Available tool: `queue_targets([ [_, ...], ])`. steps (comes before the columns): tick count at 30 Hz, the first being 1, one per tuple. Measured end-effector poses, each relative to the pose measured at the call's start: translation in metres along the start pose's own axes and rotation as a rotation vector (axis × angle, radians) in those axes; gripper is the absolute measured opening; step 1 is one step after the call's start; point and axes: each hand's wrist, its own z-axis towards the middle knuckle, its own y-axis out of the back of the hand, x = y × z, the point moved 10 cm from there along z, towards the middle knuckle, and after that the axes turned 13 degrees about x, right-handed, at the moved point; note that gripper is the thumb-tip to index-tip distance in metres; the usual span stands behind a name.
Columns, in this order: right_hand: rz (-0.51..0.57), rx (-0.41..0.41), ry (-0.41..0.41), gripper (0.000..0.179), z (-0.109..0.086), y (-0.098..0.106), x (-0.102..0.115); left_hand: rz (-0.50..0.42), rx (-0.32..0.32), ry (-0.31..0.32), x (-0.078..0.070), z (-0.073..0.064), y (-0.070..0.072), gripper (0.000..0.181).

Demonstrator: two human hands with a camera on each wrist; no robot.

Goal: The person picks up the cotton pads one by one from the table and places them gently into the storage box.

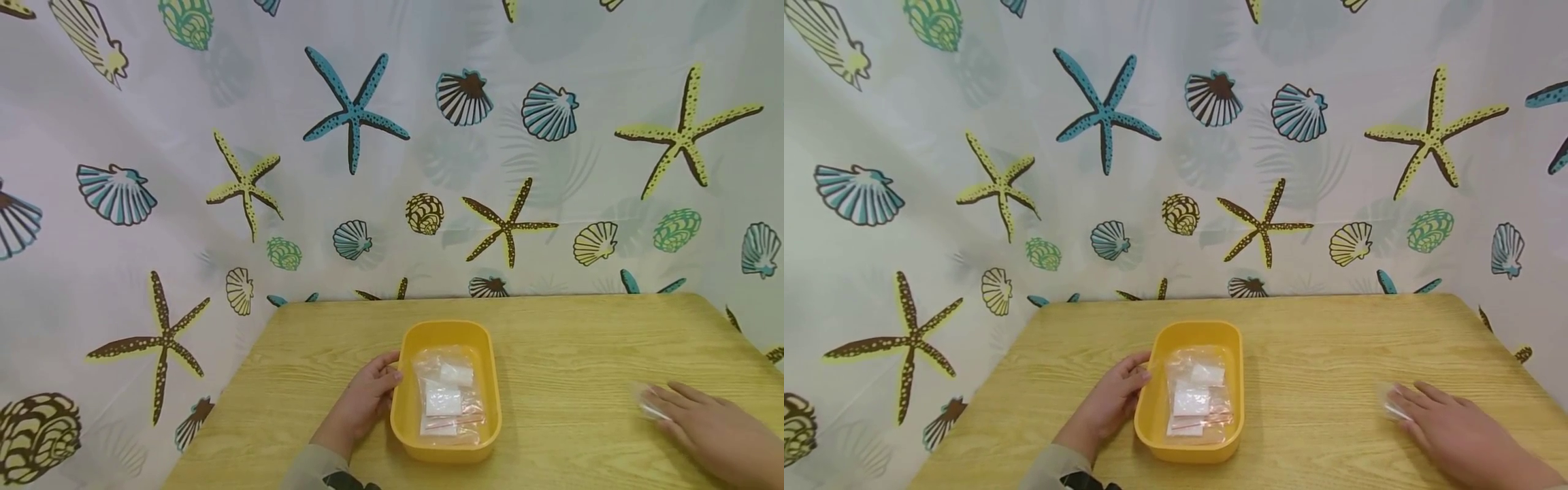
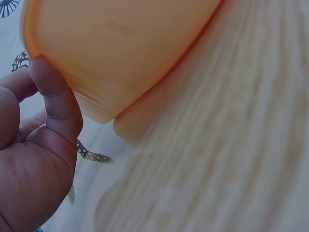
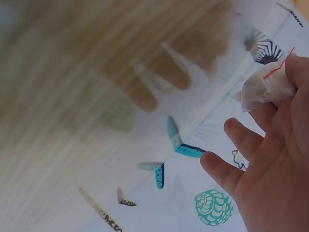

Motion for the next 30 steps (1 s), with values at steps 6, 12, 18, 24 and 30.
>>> queue_targets([
  [6,0.009,-0.073,0.047,0.049,0.004,0.016,0.024,-0.002,0.001,0.004,0.002,0.0,-0.001,0.052],
  [12,0.021,-0.068,0.047,0.05,0.011,0.024,0.04,-0.008,0.007,-0.001,0.001,0.0,-0.001,0.051],
  [18,0.016,-0.087,0.053,0.049,0.019,0.032,0.053,-0.007,0.009,-0.005,0.001,0.0,0.0,0.05],
  [24,0.014,-0.123,0.094,0.048,0.026,0.038,0.066,-0.014,0.005,0.001,0.001,0.0,0.0,0.051],
  [30,0.022,-0.166,0.143,0.048,0.033,0.05,0.076,-0.022,0.007,-0.002,0.0,-0.001,-0.001,0.051],
])
